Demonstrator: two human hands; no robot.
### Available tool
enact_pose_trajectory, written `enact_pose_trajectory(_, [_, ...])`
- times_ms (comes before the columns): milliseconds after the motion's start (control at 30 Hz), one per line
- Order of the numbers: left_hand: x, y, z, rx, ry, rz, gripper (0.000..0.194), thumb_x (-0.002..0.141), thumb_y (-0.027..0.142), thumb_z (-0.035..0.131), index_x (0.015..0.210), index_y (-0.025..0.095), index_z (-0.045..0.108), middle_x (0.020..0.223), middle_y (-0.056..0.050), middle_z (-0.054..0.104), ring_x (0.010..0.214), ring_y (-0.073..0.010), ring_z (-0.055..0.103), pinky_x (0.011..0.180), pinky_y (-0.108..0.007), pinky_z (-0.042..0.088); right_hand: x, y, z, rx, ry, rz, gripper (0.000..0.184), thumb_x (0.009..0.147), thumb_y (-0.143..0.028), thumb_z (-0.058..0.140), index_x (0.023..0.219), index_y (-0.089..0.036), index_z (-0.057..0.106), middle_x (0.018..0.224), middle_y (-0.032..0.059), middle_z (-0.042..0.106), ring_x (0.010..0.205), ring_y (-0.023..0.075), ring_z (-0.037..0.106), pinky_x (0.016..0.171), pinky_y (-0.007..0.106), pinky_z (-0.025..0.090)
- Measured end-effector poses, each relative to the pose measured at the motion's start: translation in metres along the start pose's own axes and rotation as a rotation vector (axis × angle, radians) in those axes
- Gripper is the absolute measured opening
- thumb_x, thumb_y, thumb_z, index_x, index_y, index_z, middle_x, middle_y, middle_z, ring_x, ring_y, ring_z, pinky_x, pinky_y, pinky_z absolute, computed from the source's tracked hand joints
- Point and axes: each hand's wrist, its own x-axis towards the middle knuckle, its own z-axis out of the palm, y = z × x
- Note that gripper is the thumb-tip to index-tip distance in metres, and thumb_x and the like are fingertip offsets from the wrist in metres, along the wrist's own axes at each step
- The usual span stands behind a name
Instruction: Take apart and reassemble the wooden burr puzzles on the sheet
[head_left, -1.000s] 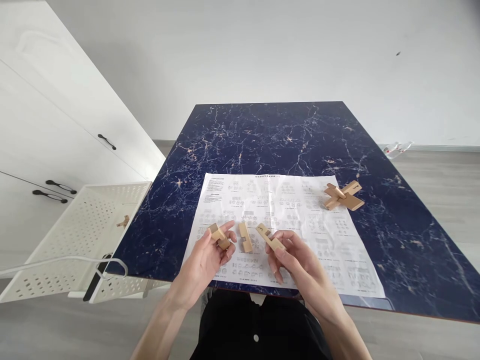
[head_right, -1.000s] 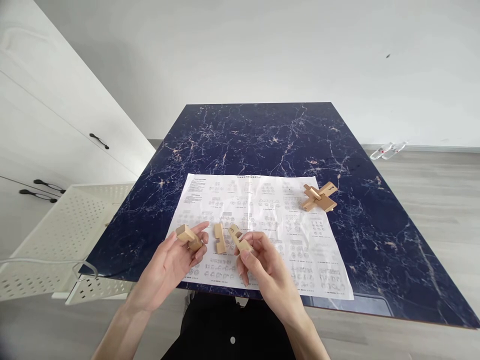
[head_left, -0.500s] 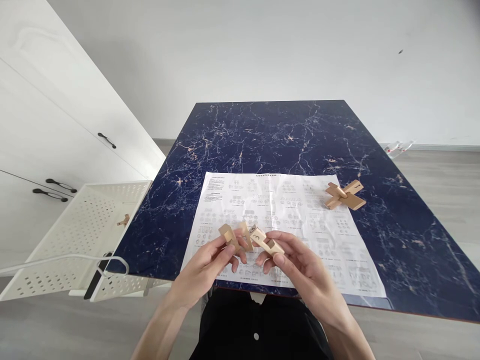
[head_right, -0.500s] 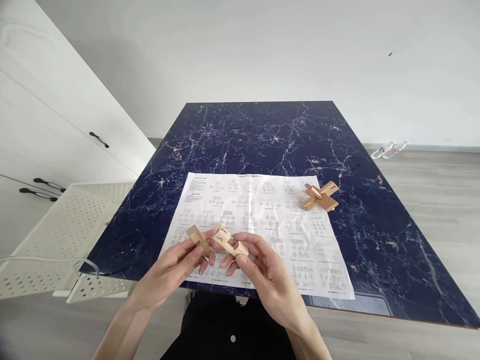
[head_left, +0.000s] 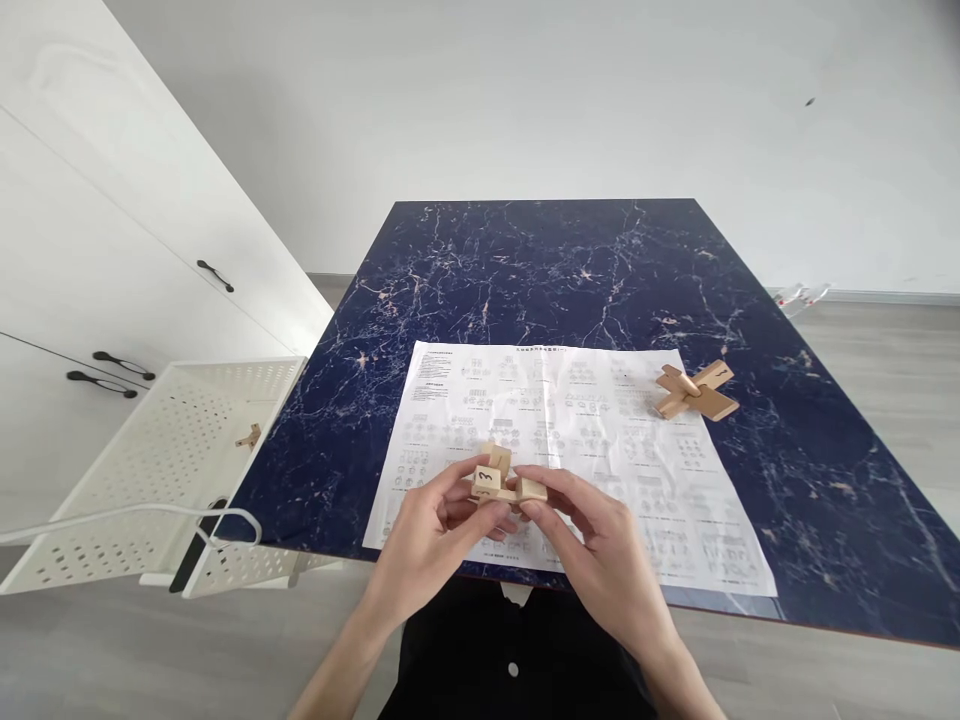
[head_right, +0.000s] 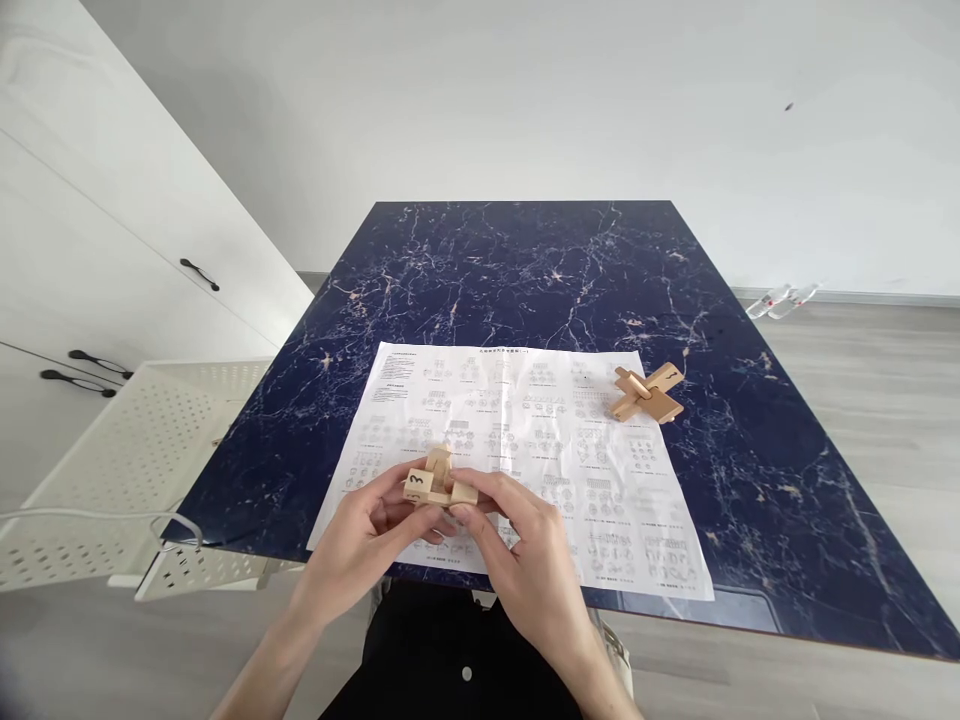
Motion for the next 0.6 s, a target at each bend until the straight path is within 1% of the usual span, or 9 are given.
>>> enact_pose_trajectory(100, [-0.002,-0.0013,0.0017,0.038,0.036,0.009,0.071,0.097,0.045,0.082,0.16,0.026,0.055,0.115,-0.008,0.086,0.101,-0.0309,0.084,0.095,-0.045,0.068,-0.0019,0.0009,0.0046,-0.054,0.054,0.004,0.031,0.107,-0.048,0.069,0.127,-0.026,0.074,0.108,0.0084,0.084,0.098,0.0275,0.082,0.086,0.041,0.069])
enact_pose_trajectory(200, [-0.0027,-0.0014,0.002,0.09,0.053,0.025,0.079,0.096,0.045,0.083,0.166,0.03,0.048,0.106,-0.006,0.087,0.099,-0.0315,0.085,0.094,-0.045,0.067,-0.0024,0.0004,0.0064,-0.122,0.087,-0.051,0.025,0.108,-0.046,0.067,0.122,-0.027,0.073,0.104,0.0075,0.084,0.093,0.027,0.081,0.08,0.04,0.068])
enact_pose_trajectory(267, [-0.0029,-0.0002,0.0025,0.11,0.052,0.033,0.078,0.095,0.045,0.084,0.164,0.031,0.051,0.102,-0.005,0.087,0.095,-0.0316,0.085,0.091,-0.044,0.067,-0.0015,-0.0008,0.0061,-0.153,0.092,-0.091,0.022,0.109,-0.044,0.065,0.121,-0.028,0.074,0.101,0.0067,0.082,0.09,0.0258,0.08,0.077,0.038,0.067])
enact_pose_trajectory(333, [-0.0031,0.0016,0.0036,0.104,0.041,0.033,0.073,0.095,0.045,0.084,0.16,0.031,0.055,0.104,-0.006,0.087,0.095,-0.0318,0.085,0.091,-0.044,0.067,-0.0004,-0.0021,0.0054,-0.154,0.089,-0.091,0.022,0.108,-0.044,0.066,0.119,-0.027,0.075,0.099,0.0061,0.081,0.088,0.025,0.079,0.075,0.037,0.066])
enact_pose_trajectory(400, [-0.0035,0.0032,0.0047,0.09,0.025,0.032,0.071,0.095,0.046,0.084,0.158,0.03,0.056,0.106,-0.007,0.087,0.096,-0.0315,0.085,0.092,-0.044,0.067,0.0005,-0.0031,0.0046,-0.136,0.082,-0.048,0.023,0.107,-0.045,0.068,0.119,-0.027,0.075,0.099,0.006,0.081,0.088,0.0251,0.079,0.074,0.036,0.065])
enact_pose_trajectory(500, [-0.0039,0.0038,0.0052,0.097,-0.003,0.032,0.07,0.094,0.046,0.085,0.156,0.03,0.055,0.103,-0.006,0.086,0.093,-0.0296,0.084,0.091,-0.043,0.066,0.0015,-0.0049,0.0031,-0.096,0.065,0.02,0.026,0.106,-0.047,0.069,0.119,-0.026,0.074,0.099,0.0067,0.082,0.09,0.0258,0.079,0.076,0.037,0.065])
enact_pose_trajectory(600, [-0.0035,0.0019,0.0035,0.109,-0.024,0.054,0.065,0.093,0.044,0.086,0.151,0.03,0.058,0.101,-0.005,0.085,0.09,-0.0275,0.083,0.088,-0.041,0.066,0.0026,-0.0078,0.0012,-0.029,0.036,0.04,0.026,0.106,-0.048,0.068,0.118,-0.025,0.073,0.092,0.0055,0.08,0.086,0.024,0.077,0.078,0.037,0.065])
